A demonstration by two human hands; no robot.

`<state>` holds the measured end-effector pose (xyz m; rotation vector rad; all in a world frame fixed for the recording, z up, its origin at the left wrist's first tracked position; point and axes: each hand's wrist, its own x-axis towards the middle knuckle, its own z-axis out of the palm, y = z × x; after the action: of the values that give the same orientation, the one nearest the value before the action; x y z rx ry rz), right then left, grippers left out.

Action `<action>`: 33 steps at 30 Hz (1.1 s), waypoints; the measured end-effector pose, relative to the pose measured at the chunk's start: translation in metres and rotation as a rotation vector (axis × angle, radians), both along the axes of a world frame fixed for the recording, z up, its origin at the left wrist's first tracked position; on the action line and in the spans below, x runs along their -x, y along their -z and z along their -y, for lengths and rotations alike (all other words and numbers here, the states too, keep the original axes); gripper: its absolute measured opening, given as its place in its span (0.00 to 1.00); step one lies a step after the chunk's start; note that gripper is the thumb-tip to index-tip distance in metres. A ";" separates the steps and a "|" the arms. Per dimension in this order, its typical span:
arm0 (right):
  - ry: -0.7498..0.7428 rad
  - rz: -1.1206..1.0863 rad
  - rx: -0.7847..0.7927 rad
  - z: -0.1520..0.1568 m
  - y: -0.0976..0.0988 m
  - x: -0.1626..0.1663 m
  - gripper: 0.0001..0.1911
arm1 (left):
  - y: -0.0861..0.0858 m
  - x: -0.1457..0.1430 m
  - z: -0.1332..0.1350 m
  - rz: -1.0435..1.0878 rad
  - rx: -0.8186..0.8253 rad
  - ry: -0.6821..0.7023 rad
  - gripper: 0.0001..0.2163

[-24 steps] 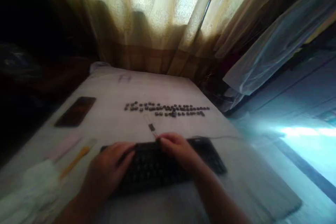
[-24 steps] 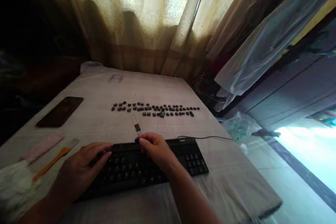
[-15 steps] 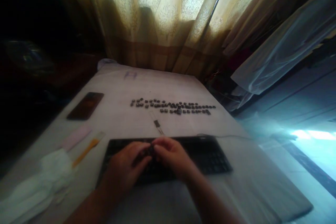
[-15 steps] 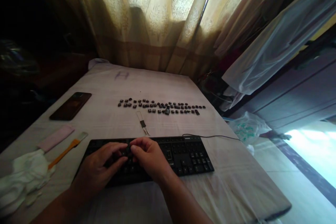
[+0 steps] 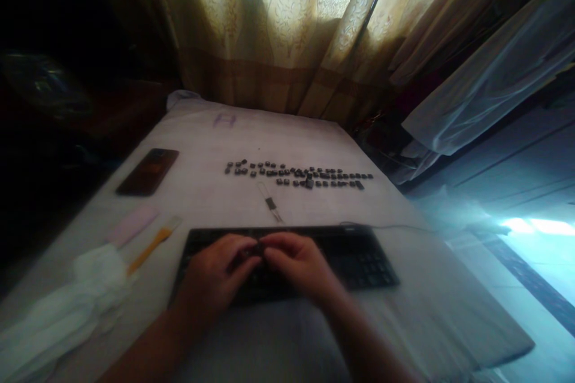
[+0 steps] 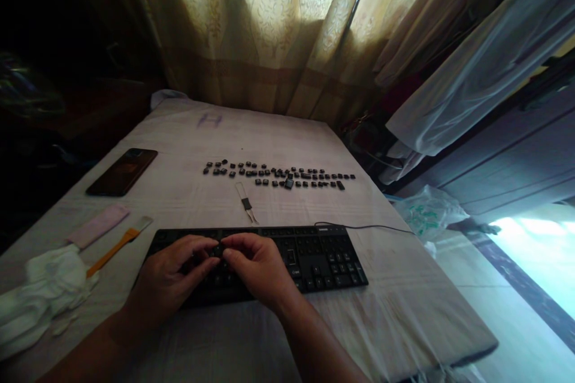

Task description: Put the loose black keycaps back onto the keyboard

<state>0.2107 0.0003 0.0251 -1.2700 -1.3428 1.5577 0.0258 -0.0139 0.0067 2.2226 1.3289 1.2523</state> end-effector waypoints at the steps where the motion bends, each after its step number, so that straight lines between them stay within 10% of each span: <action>1: -0.005 0.019 -0.009 0.000 -0.002 0.000 0.13 | 0.001 0.000 0.000 -0.002 -0.005 0.000 0.07; 15: -0.387 0.558 -0.172 -0.032 -0.041 0.009 0.09 | 0.002 0.008 -0.004 -0.131 -0.083 -0.017 0.13; 33: -0.328 0.289 -0.146 -0.026 -0.024 -0.004 0.10 | 0.003 0.006 -0.005 -0.084 -0.115 0.046 0.07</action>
<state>0.2144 0.0264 0.0489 -1.2653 -1.8926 1.4920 0.0194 -0.0087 0.0033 2.3944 1.2571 1.2618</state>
